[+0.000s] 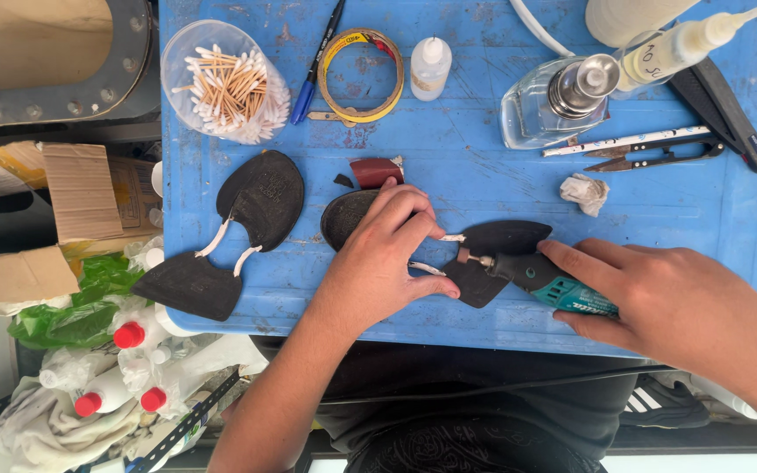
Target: The person uses a rotary tool to grind and smooth the white straps and edges of two black flip-flops on a blue workbench. The person holds the sandals steady while operating the tool along the strap and sole edges.
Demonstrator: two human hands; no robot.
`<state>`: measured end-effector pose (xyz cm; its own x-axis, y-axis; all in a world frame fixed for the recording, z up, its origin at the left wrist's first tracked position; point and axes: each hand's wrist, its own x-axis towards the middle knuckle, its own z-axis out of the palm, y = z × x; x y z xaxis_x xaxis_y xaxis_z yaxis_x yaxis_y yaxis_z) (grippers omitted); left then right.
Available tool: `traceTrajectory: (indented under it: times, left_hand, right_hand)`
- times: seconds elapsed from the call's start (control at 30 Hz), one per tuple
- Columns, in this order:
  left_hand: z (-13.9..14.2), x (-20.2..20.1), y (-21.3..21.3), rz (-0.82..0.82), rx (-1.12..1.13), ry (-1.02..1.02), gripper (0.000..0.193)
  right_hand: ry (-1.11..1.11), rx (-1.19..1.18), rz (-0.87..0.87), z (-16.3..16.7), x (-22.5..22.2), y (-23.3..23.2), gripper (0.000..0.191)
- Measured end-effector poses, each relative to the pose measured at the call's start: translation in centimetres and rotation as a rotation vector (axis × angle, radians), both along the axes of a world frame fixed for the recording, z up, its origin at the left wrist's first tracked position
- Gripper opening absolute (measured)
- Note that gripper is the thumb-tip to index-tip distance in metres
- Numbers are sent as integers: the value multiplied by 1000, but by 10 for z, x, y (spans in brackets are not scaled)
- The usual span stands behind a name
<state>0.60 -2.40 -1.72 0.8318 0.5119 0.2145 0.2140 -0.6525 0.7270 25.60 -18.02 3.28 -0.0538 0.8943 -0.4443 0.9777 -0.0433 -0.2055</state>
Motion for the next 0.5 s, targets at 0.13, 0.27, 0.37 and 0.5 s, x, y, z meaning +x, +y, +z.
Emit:
traceTrajectory:
  times: [0.13,0.27,0.37,0.5]
  left_hand:
    - [0,-1,0,-6,-3,-2,65]
    - [1,-1,1,-11,-4,-4,66]
    - [0,0,0,1,-12,5,65]
    - [0,-1,1,0,0,2,66]
  right_hand:
    - [10,95,27,1,1,2,79]
    - [10,113,42,2,1,5,78]
    - [25,97,-1,2,1,6,80]
    - [-10,66,33,1,1,5,77]
